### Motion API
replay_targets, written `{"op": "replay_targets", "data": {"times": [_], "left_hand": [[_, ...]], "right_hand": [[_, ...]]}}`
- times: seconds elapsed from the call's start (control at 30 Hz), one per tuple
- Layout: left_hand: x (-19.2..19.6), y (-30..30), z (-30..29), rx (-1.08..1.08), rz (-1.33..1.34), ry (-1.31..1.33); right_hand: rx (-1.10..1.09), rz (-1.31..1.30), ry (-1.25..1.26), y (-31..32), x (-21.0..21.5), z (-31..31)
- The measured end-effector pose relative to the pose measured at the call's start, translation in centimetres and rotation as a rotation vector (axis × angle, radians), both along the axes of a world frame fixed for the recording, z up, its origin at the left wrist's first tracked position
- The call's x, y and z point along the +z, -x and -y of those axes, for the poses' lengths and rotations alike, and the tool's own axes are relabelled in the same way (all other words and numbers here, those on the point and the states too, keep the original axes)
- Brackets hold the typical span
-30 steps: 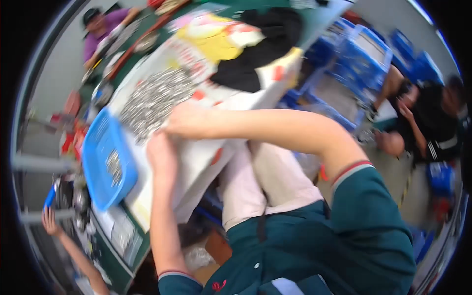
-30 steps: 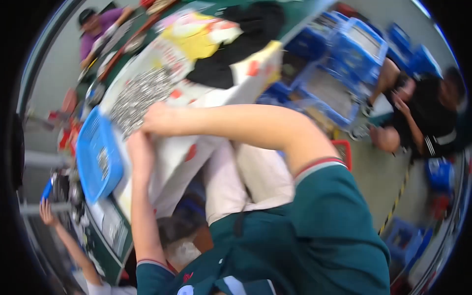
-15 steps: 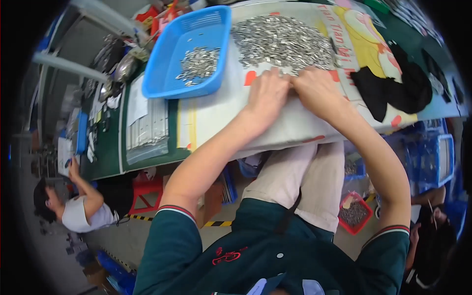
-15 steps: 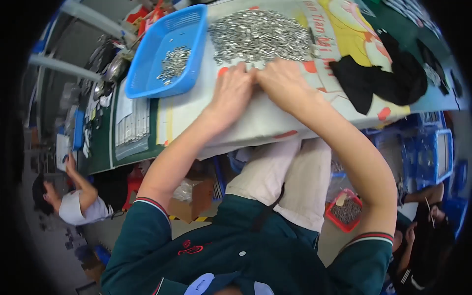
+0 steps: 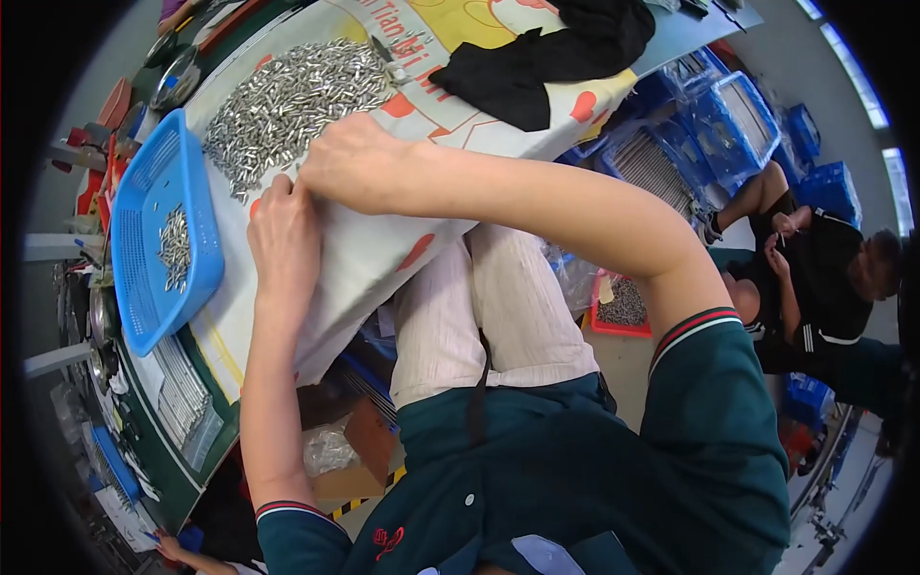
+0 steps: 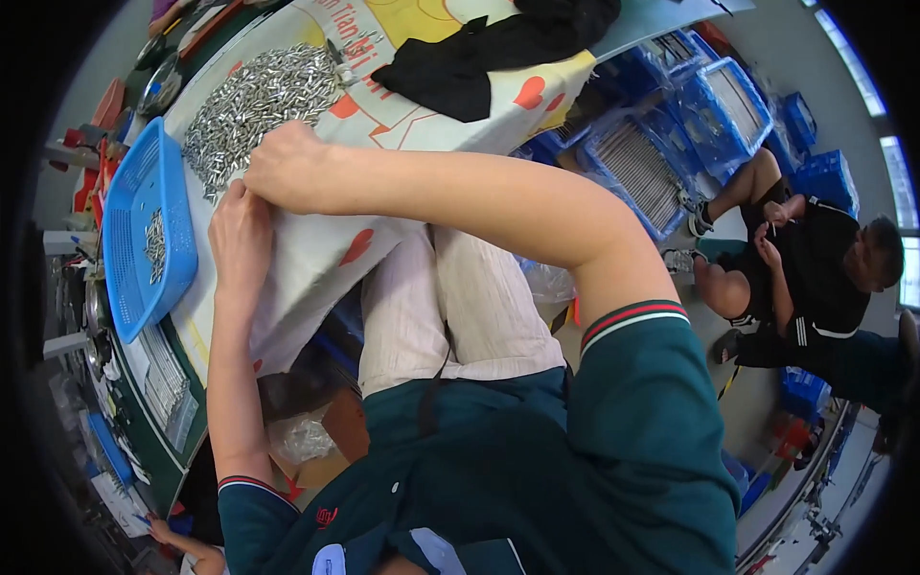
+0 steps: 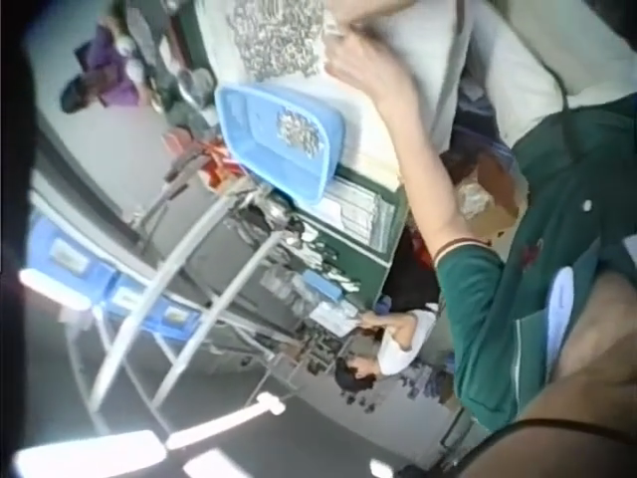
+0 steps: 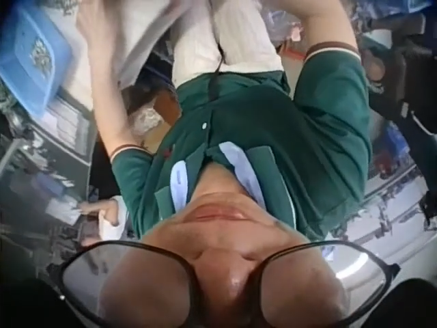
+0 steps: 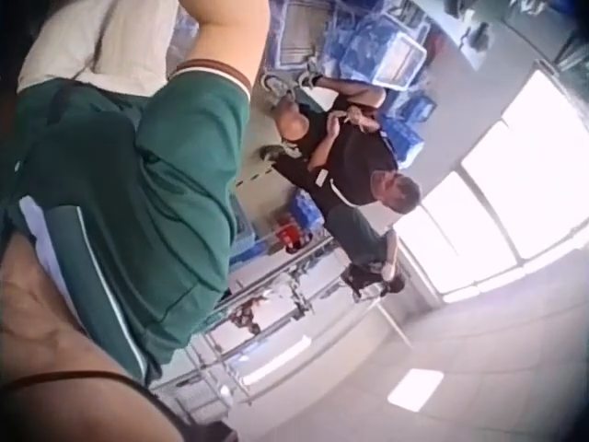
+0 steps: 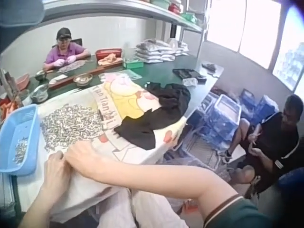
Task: Inspecting and sorting small metal hardware components at a workbench.
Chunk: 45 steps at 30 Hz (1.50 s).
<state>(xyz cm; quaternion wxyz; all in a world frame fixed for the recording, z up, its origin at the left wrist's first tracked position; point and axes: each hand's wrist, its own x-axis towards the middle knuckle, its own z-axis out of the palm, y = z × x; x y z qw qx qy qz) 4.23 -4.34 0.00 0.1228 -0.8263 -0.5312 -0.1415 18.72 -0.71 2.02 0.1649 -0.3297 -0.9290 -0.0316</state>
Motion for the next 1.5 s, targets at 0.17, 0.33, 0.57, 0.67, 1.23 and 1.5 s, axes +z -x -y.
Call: {"op": "replay_targets", "data": {"times": [0.17, 0.33, 0.57, 0.67, 1.23, 1.5], "left_hand": [[0.2, -0.5, -0.3, -0.111, 0.033, 0.006], [-0.1, 0.7, -0.6, -0.132, 0.047, 0.066], [-0.8, 1.1, -1.2, -0.212, 0.035, 0.079], [-1.4, 1.4, -1.5, -0.212, 0.027, 0.058], [1.5, 0.7, -1.3, -0.135, 0.063, 0.173], [-2.1, 1.7, -6.8, -0.285, 1.247, 0.152]], "right_hand": [[-0.019, -0.031, -0.068, 0.3, -1.6, -0.8], [-0.077, 0.099, 0.010, 1.8, -1.5, -0.7], [-0.149, 0.163, 0.072, 2.6, -1.7, -1.0], [-0.134, 0.166, 0.055, 2.2, -1.6, -0.9], [-0.059, 0.026, 0.191, -0.6, 1.1, -1.8], [0.014, -0.482, 0.295, -1.9, 2.7, -5.8]]}}
